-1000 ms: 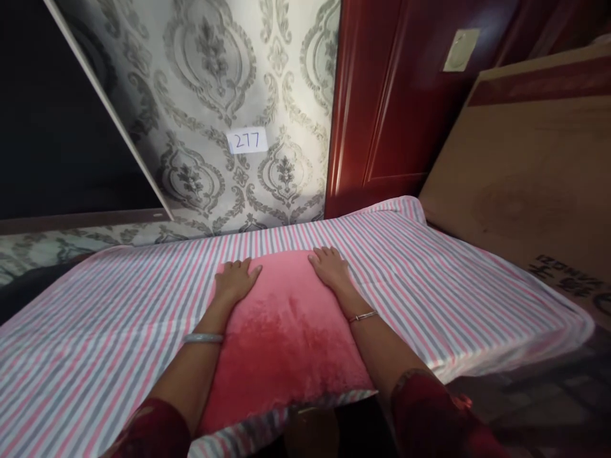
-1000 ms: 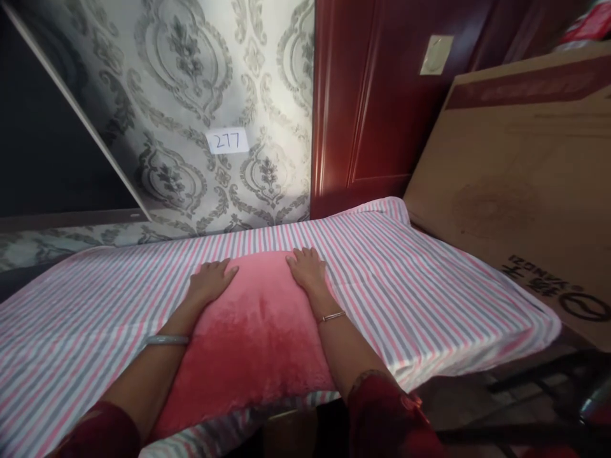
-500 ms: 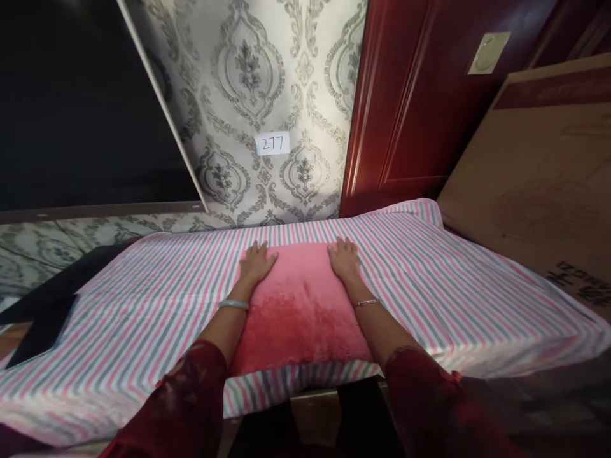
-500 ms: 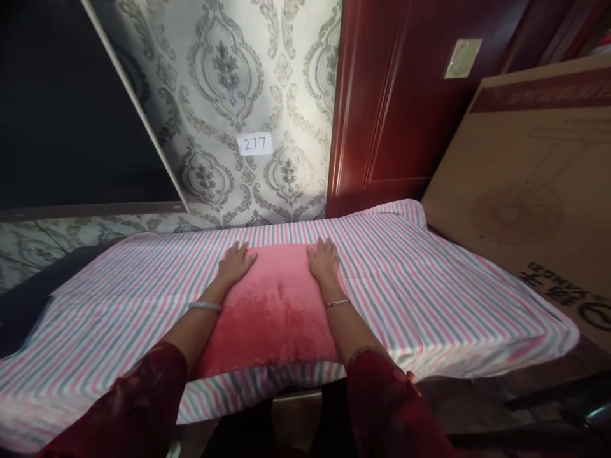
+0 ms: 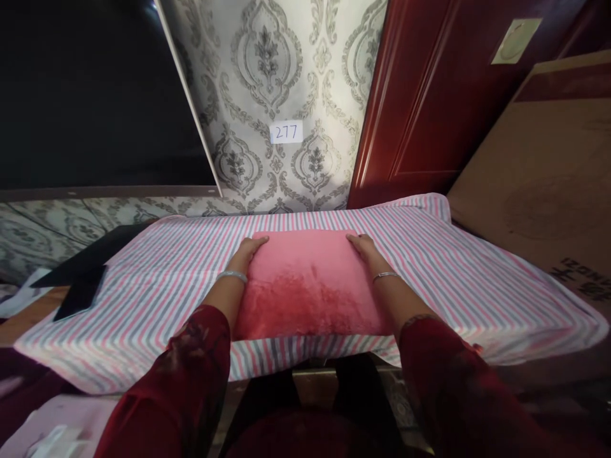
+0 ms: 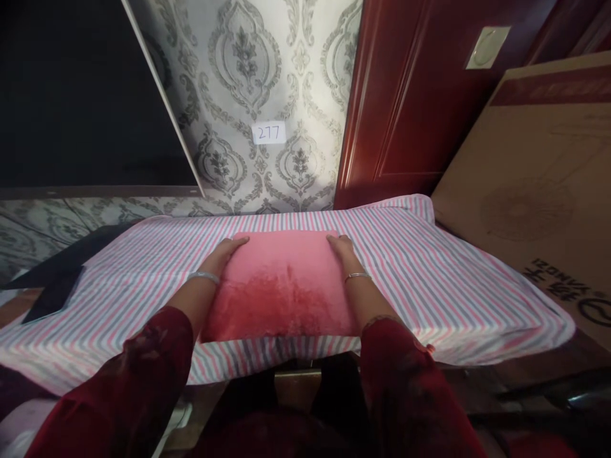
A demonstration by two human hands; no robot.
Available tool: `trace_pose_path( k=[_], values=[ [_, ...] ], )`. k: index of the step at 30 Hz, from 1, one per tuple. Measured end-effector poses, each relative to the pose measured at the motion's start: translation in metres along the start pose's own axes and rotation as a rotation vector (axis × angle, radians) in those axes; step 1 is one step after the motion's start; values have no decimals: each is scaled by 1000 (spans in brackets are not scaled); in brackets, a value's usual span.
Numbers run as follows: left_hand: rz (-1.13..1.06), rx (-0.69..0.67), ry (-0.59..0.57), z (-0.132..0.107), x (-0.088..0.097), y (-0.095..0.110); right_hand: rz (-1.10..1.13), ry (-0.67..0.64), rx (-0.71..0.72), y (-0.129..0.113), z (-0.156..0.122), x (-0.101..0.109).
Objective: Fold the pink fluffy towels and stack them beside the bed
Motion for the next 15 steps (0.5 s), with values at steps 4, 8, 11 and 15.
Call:
trace_pose_path(
  k=[4, 8, 11, 15],
  values=[
    [-108, 38, -39, 4, -5, 0, 19, -50, -56, -1, -2, 3],
    [-128, 58, -18, 6, -1, -3, 1, -94, -48, 0, -8, 12],
    [-123, 57, -47, 0, 3, -10, 17, -149, -9, 9, -19, 19],
    [-137, 24, -103, -25, 9, -30, 64, -191, 31, 36, -48, 27]
  ],
)
Point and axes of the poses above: each hand's wrist, its own z-axis towards the middle knuckle, its own x-axis out of the back of the hand, y = z × x, the point moved 6 cm from there along z, towards the middle knuckle, and after that the axes turned 1 degree about -x, right-handed, at the moved point
